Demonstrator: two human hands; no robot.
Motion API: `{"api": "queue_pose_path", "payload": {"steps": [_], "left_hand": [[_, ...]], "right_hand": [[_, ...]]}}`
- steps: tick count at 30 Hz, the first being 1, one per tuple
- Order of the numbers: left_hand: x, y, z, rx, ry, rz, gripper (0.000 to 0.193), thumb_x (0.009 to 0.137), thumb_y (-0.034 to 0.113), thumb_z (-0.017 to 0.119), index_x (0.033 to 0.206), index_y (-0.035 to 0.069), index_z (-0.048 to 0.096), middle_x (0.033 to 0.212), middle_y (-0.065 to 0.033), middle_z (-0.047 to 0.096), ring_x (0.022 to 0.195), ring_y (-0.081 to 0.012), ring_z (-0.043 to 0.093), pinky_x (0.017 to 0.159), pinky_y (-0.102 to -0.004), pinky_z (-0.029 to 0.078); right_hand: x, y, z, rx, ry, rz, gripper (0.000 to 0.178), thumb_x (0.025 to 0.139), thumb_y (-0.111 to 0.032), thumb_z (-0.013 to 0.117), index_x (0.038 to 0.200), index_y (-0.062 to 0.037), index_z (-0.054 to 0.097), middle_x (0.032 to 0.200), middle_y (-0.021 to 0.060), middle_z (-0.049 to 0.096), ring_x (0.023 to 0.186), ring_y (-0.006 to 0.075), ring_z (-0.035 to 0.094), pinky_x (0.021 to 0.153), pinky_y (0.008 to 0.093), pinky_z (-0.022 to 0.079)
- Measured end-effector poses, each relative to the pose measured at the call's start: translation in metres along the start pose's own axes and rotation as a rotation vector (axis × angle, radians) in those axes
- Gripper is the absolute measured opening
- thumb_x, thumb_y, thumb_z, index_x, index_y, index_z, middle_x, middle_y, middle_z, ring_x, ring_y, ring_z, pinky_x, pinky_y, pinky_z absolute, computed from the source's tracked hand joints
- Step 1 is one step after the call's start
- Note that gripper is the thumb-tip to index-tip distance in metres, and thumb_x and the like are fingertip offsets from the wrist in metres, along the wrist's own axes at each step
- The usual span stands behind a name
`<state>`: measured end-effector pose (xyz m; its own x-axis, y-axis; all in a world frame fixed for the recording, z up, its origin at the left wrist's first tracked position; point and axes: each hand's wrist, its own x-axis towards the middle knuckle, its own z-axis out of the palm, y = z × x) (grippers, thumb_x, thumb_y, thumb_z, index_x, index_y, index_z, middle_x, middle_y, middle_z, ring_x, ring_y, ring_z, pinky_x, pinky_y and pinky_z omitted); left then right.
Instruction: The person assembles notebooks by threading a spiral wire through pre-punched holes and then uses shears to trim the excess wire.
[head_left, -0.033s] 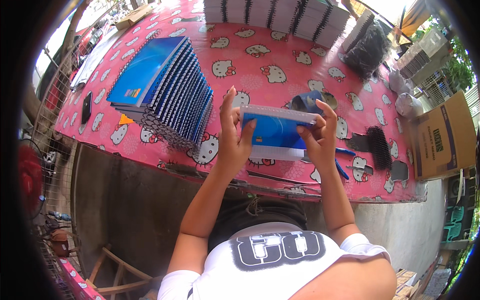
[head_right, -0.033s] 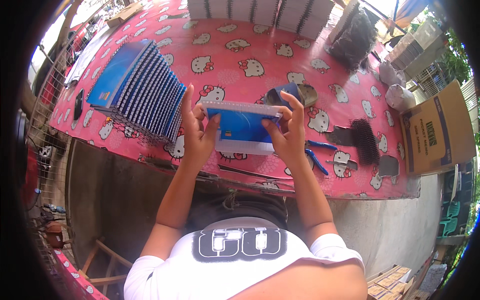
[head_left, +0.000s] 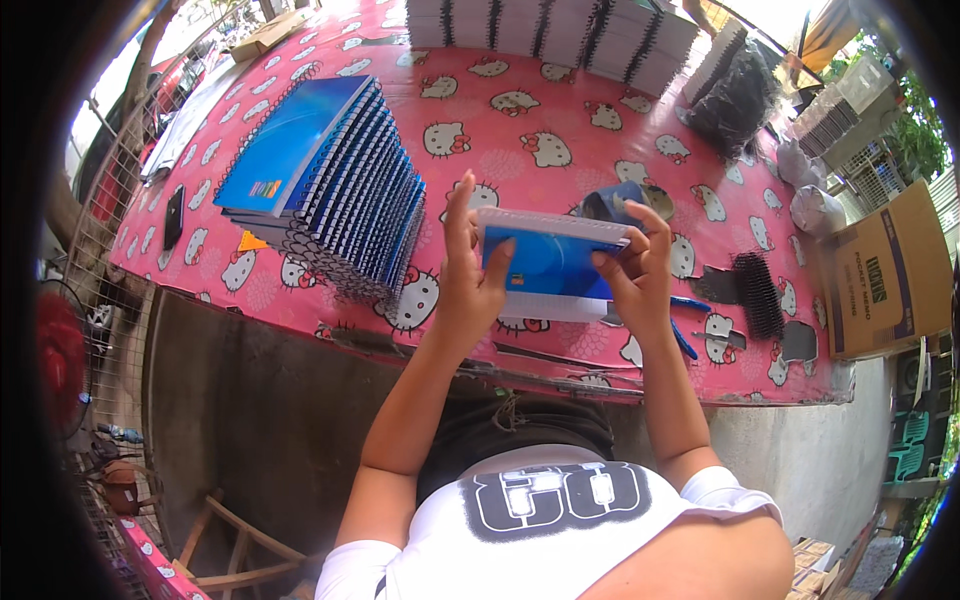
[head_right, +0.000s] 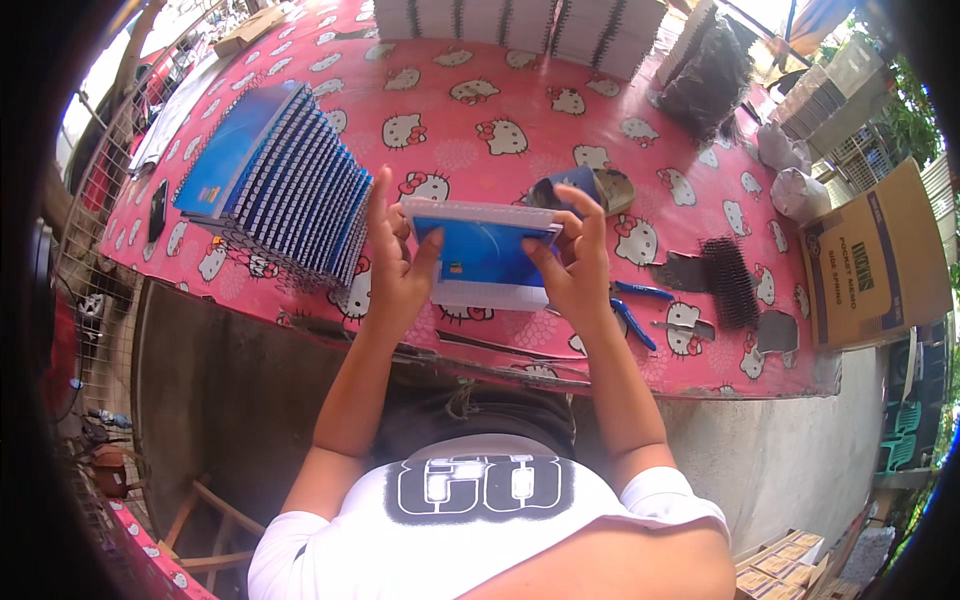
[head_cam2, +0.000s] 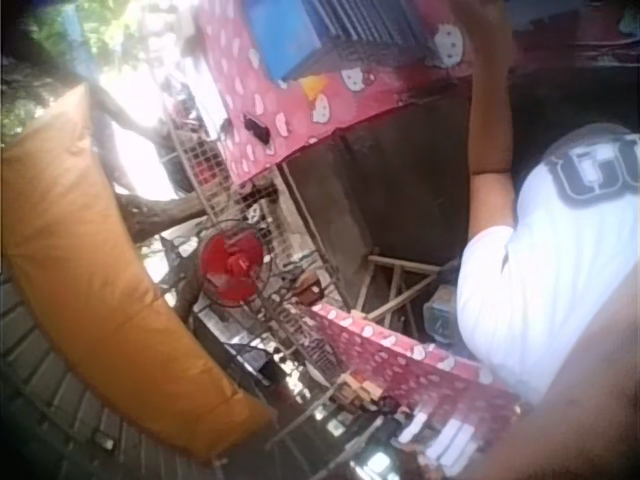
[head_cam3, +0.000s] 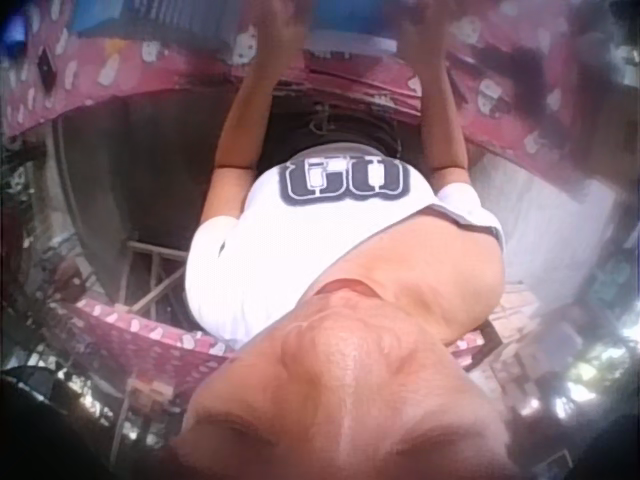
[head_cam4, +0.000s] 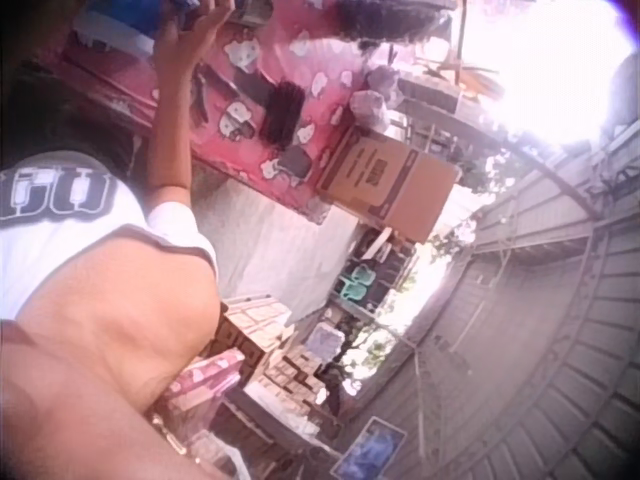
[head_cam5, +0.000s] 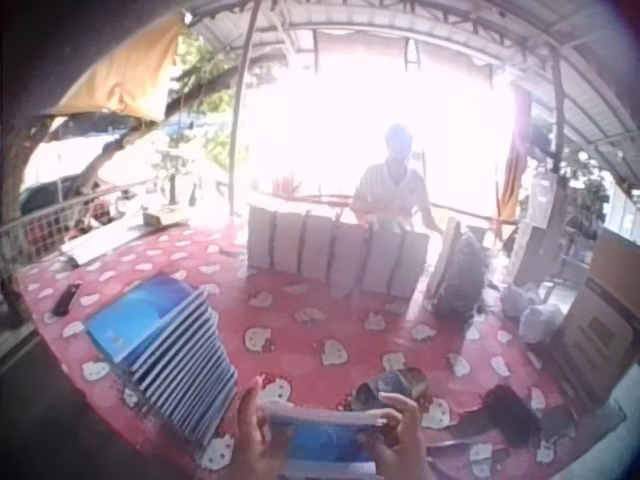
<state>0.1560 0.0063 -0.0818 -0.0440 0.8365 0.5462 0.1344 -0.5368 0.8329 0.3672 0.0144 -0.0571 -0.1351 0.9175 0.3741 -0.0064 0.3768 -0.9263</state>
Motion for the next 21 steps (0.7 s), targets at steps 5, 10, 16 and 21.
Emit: {"api": "queue_pose_path", "payload": {"steps": [5,10,16,21], "left_hand": [[0.003,0.013,0.006,0.066,-0.078,-0.043,0.073,0.078,0.004,0.073,0.142,0.01,0.038,0.131,-0.0146,0.049,0.122,-0.029,0.048,0.095,-0.0382,0.044],[-0.003,0.016,0.02,0.104,0.023,-0.007,0.076,0.074,0.004,0.076,0.14,0.013,0.04,0.128,-0.0154,0.049,0.116,-0.0295,0.05,0.094,-0.0382,0.045],[-0.007,0.024,0.011,0.337,-0.059,0.031,0.072,0.071,0.001,0.077,0.136,0.016,0.047,0.134,-0.0174,0.04,0.114,-0.03,0.05,0.09,-0.0361,0.047],[0.001,0.065,0.029,0.669,0.009,0.151,0.058,0.078,0.021,0.075,0.131,0.023,0.055,0.142,-0.0189,0.033,0.123,-0.0364,0.043,0.101,-0.0673,0.021]], "right_hand": [[0.001,0.011,-0.005,0.056,-0.044,-0.094,0.064,0.078,0.006,0.071,0.128,-0.0086,0.034,0.105,0.0081,0.056,0.096,0.0149,0.057,0.085,0.0277,0.045],[-0.004,0.004,0.015,0.051,0.024,-0.114,0.062,0.077,0.007,0.071,0.125,-0.0085,0.034,0.099,0.0062,0.054,0.089,0.013,0.055,0.081,0.027,0.046],[-0.01,0.01,0.021,-0.071,0.009,0.008,0.038,0.078,0.001,0.074,0.102,-0.0046,0.046,0.088,0.003,0.057,0.081,0.0091,0.055,0.073,0.0251,0.047],[-0.008,0.025,0.021,0.049,0.051,0.071,0.035,0.075,-0.004,0.077,0.096,-0.0043,0.049,0.084,0.0037,0.06,0.076,0.0113,0.057,0.07,0.0274,0.048]]}}
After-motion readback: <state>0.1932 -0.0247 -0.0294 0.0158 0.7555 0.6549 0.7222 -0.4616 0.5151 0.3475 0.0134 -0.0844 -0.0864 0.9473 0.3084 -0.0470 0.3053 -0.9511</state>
